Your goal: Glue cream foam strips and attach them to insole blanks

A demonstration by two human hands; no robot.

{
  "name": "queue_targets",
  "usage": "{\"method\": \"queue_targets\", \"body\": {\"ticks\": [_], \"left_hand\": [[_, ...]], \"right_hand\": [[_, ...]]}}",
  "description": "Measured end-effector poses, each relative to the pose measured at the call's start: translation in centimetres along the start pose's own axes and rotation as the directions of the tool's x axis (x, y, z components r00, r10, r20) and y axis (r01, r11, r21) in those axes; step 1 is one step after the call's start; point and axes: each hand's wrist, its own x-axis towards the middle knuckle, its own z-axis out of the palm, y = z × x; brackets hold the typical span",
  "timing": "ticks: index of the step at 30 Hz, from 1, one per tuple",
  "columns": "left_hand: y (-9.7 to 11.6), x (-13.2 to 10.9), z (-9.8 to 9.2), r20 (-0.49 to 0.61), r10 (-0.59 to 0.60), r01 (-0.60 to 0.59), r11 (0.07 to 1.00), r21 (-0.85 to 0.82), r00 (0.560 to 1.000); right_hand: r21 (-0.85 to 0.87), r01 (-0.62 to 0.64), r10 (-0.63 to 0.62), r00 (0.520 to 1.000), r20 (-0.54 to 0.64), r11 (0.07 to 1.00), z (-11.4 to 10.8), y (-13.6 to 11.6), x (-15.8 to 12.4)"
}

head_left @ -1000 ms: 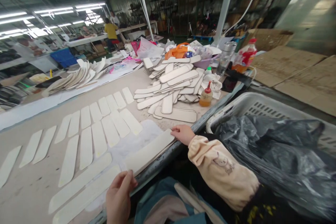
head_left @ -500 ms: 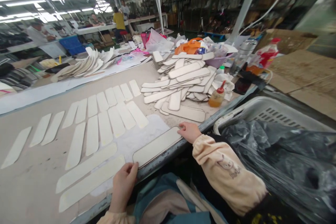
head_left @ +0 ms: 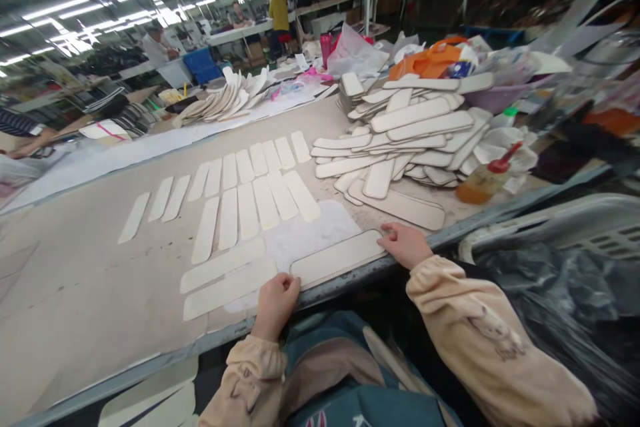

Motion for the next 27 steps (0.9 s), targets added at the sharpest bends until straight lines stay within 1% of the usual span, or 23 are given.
{"method": "queue_targets", "body": {"ticks": [2,4,6,8,9,11,12,14,16,18,20,24,27], "left_hand": [[-0.1,0.0,0.1,0.005,0.003,-0.003,1.000,0.002,1.000],[-0.4,-0.1,0.4,-0.025,0.006,-0.006,1.000,-0.014,1.000],[-1.0,-0.5,0.6,-0.091,0.027,-0.031,0.999,-0.045,0.995],[-1.9,-1.0,0.9,-0.198,0.103,-0.117,0.991,-0.062,0.975],[-2.4,-1.3,1.0,-0.247,0.168,-0.188,0.981,-0.056,0.954],[-3.4,-1.5,1.1,-0.308,0.328,-0.352,0.936,-0.025,0.893],[-3.9,-1.5,1.2,-0.311,0.409,-0.431,0.902,-0.005,0.858],[-4.5,-1.3,1.3,-0.272,0.537,-0.553,0.833,0.023,0.798],[-4.8,-0.9,1.5,-0.238,0.601,-0.610,0.791,0.041,0.763],[-4.8,-0.6,1.6,-0.230,0.612,-0.620,0.783,0.047,0.757],[-4.8,-0.4,1.7,-0.243,0.606,-0.615,0.787,0.045,0.757],[-4.8,-0.4,1.7,-0.274,0.609,-0.629,0.777,0.017,0.745],[-4.8,-0.3,1.7,-0.287,0.587,-0.619,0.785,-0.026,0.757]], "right_hand": [[0.002,0.007,-0.007,1.000,-0.001,1.000,-0.1,-0.1,0.0],[0.006,0.010,-0.010,1.000,-0.001,1.000,-0.1,-0.1,0.0],[0.003,0.010,-0.010,1.000,-0.003,1.000,-0.1,-0.2,0.0],[-0.007,0.015,-0.015,1.000,-0.001,1.000,0.0,-0.1,0.0],[-0.013,0.020,-0.020,1.000,-0.001,1.000,0.0,-0.1,0.0],[-0.021,0.026,-0.026,1.000,0.001,0.999,0.0,0.0,0.1],[-0.023,0.028,-0.028,1.000,0.003,0.999,0.0,0.0,0.1],[-0.026,0.026,-0.026,1.000,0.009,0.999,-0.1,0.0,0.1],[-0.025,0.025,-0.024,1.000,0.010,0.999,-0.2,-0.1,0.0],[-0.021,0.027,-0.027,1.000,0.005,0.999,-0.2,-0.2,0.0],[-0.021,0.025,-0.025,1.000,0.005,0.999,-0.2,-0.2,0.0],[-0.017,0.012,-0.011,1.000,0.024,1.000,-0.2,-0.2,0.0],[-0.015,0.019,-0.019,0.999,0.033,1.000,-0.4,-0.4,0.0]]}}
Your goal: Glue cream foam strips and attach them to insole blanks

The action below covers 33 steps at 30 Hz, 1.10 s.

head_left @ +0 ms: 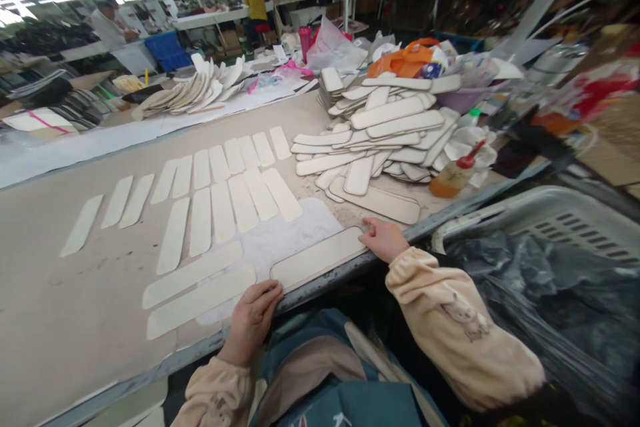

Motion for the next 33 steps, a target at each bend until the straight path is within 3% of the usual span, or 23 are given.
{"method": "queue_targets", "body": {"ticks": [17,33], "left_hand": [[-0.52,0.01,0.26,-0.003,-0.014,0.014,1.000,-0.017,1.000],[0.12,0.14,0.14,-0.029,0.140,-0.136,0.986,0.095,0.990]], "right_hand": [[-0.007,0.011,-0.011,1.000,0.018,1.000,0.11,0.23,0.17],[-0.061,0.039,-0.038,0.999,0.024,0.997,-0.29,-0.43,-0.17]]}}
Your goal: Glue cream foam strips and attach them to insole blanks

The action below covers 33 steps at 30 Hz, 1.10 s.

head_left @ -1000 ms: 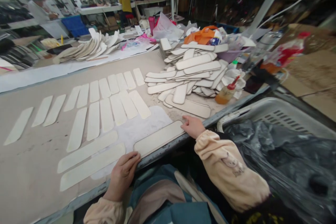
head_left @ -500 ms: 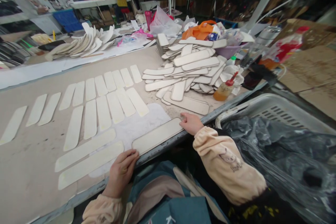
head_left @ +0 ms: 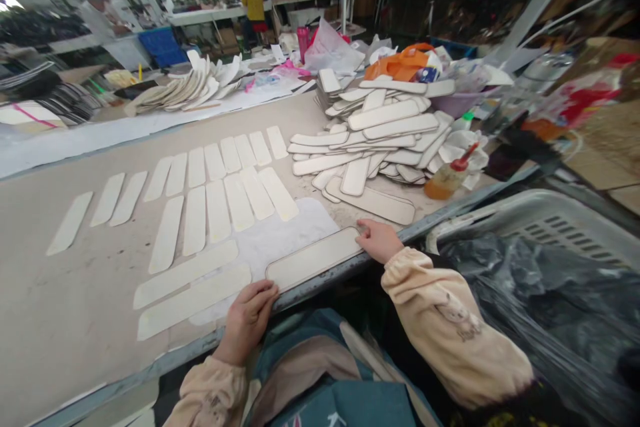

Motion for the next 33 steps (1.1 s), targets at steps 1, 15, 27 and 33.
{"method": "queue_targets", "body": {"ticks": [1,15,27,33], "left_hand": [[0.1,0.1,-0.1,-0.003,0.008,-0.008,1.000,0.006,1.000],[-0.8,-0.2,0.3,-0.023,0.101,-0.099,0.993,0.068,0.995],[-1.5,-0.2,0.5,0.000,0.154,-0.154,0.985,0.078,0.988],[-1.2,0.4,0.4,0.032,0.083,-0.082,0.996,-0.034,0.996]], "right_hand": [[-0.003,0.002,-0.002,1.000,0.002,1.000,0.0,0.0,0.0],[-0.210,-0.082,0.044,0.983,-0.179,0.974,-0.6,-1.4,-2.4],[-0.180,0.672,-0.684,0.730,-0.004,0.718,8.8,-9.3,-7.4],[-0.283,0.361,-0.378,0.926,-0.005,0.888,4.8,-2.6,-3.9]]}}
